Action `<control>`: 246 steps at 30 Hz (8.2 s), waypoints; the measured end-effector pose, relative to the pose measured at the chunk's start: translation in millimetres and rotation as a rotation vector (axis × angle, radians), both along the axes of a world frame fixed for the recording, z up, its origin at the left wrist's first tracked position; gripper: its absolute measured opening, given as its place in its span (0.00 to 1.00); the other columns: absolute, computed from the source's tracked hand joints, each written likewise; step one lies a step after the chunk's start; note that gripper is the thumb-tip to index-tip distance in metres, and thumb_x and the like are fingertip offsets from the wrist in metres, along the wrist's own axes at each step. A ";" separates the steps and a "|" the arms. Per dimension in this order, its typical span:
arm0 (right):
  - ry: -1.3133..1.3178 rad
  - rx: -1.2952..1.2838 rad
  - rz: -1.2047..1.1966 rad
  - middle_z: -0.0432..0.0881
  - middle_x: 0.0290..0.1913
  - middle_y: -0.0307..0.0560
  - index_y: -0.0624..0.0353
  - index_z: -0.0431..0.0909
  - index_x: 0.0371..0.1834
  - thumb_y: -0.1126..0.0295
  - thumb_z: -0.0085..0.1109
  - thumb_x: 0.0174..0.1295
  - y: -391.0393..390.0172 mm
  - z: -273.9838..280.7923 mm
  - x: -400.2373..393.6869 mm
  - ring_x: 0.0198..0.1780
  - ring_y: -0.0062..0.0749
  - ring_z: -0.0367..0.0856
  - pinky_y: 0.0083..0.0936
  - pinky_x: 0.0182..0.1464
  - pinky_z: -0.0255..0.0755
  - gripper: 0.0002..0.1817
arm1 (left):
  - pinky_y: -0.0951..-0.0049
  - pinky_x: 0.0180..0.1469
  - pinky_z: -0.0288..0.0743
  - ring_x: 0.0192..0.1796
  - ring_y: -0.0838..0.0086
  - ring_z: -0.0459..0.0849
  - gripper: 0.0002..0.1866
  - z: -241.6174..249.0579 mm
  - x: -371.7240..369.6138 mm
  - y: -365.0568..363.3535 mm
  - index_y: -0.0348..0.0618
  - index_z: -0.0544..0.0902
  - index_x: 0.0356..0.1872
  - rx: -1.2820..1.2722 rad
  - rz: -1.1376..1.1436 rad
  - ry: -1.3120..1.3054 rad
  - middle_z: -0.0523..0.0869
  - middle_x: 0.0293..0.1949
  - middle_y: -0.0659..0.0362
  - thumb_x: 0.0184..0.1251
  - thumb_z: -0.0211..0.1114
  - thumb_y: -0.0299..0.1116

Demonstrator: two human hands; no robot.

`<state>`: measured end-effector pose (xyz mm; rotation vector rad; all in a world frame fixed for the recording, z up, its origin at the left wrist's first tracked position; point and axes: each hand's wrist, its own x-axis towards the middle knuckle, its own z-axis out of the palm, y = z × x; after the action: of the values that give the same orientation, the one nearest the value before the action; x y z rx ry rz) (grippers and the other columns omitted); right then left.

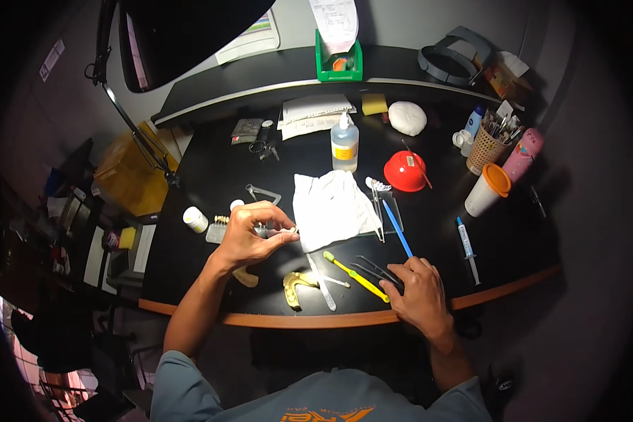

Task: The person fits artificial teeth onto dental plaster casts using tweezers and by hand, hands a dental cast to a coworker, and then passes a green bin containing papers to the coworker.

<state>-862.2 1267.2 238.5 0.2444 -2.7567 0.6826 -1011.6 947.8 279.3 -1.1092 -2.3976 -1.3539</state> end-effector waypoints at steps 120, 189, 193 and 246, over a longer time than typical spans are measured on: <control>-0.490 -1.267 0.445 0.90 0.47 0.54 0.68 0.81 0.48 0.80 0.66 0.73 -88.9 3.0 -99.9 0.50 0.27 0.88 0.27 0.59 0.83 0.06 | 0.72 0.31 0.67 0.23 0.77 0.84 0.05 -31.2 2.7 -0.5 0.47 0.93 0.28 0.236 -0.092 0.173 0.89 0.22 0.64 0.55 0.84 0.30; -0.418 -1.167 0.575 0.92 0.49 0.48 0.67 0.89 0.53 0.76 0.66 0.74 -85.6 3.9 -100.8 0.52 0.23 0.88 0.24 0.58 0.82 0.09 | 0.68 0.46 0.70 0.30 0.71 0.84 0.09 -22.0 15.1 6.5 0.40 0.85 0.28 0.051 0.003 0.181 0.88 0.27 0.59 0.53 0.80 0.23; -0.427 -1.165 0.577 0.92 0.50 0.49 0.67 0.89 0.53 0.76 0.66 0.74 -85.0 3.7 -100.3 0.51 0.24 0.88 0.24 0.57 0.82 0.09 | 0.68 0.43 0.68 0.28 0.70 0.83 0.09 -22.2 14.7 8.8 0.42 0.85 0.27 0.081 0.008 0.186 0.87 0.25 0.60 0.52 0.81 0.24; -0.168 -0.711 0.398 0.90 0.40 0.49 0.64 0.91 0.45 0.77 0.67 0.68 -94.5 5.7 -92.4 0.39 0.30 0.89 0.26 0.42 0.80 0.06 | 0.63 0.59 0.83 0.52 0.57 0.91 0.34 -33.1 74.0 -67.6 0.35 0.89 0.51 -0.212 0.446 -0.158 0.90 0.51 0.51 0.38 0.92 0.33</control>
<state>-954.6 1172.7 244.3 0.5920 -2.4197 1.7862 -937.5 880.2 246.2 -0.4660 -2.7320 -1.0898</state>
